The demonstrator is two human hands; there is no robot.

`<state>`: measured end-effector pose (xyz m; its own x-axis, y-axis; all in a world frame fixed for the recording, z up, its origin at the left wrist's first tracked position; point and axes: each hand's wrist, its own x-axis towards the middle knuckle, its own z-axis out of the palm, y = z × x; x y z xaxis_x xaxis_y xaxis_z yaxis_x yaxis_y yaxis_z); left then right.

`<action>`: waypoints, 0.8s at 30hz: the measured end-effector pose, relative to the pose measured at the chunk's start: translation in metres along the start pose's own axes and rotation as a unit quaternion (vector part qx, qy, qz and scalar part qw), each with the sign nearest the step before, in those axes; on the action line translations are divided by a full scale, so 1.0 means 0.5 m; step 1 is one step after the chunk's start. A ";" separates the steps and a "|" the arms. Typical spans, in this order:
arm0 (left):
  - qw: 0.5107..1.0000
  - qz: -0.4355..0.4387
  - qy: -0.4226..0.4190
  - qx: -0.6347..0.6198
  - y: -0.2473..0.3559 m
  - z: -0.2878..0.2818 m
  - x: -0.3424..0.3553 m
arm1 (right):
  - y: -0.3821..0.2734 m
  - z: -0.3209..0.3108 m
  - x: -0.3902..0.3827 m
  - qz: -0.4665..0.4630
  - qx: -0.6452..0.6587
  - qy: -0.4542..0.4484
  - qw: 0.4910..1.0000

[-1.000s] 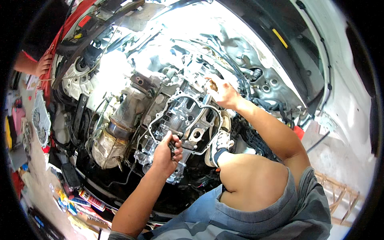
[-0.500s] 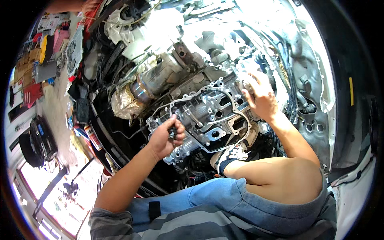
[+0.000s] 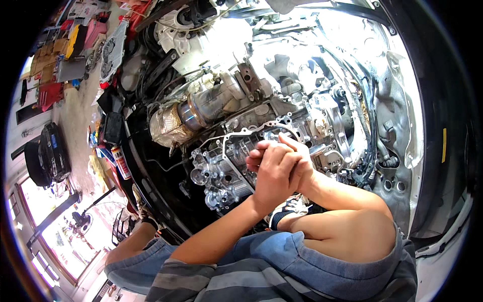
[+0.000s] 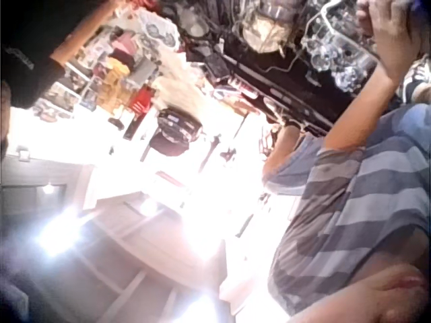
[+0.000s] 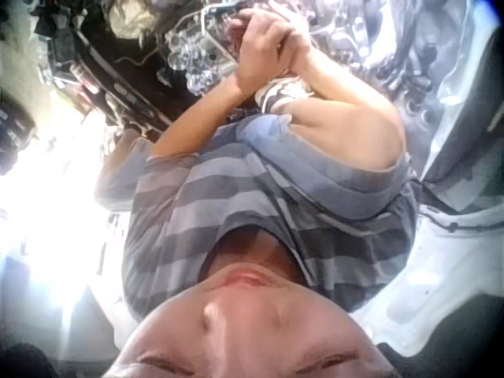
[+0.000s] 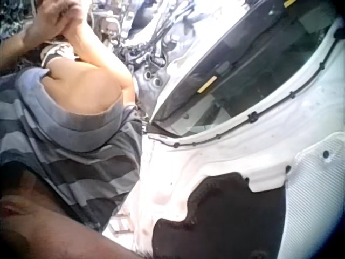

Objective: The person works on a car engine, using a long wrench to loosen parts, cleaning components with paper towels, and applying sealant from a tube to a gasket before placing a metal cover onto the engine block.

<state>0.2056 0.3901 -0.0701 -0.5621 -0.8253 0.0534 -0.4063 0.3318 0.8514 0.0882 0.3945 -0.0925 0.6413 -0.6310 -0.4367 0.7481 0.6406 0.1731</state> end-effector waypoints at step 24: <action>0.516 -0.218 0.220 -0.799 0.088 -0.019 0.108 | -0.024 0.186 -0.005 -0.533 -0.664 -0.006 0.525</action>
<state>0.1640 0.3557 -0.0247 -0.3077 -0.8033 -0.5099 0.8843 -0.4393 0.1584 0.0936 0.3476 -0.0115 -0.0143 -0.9380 0.3462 -0.0896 -0.3436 -0.9348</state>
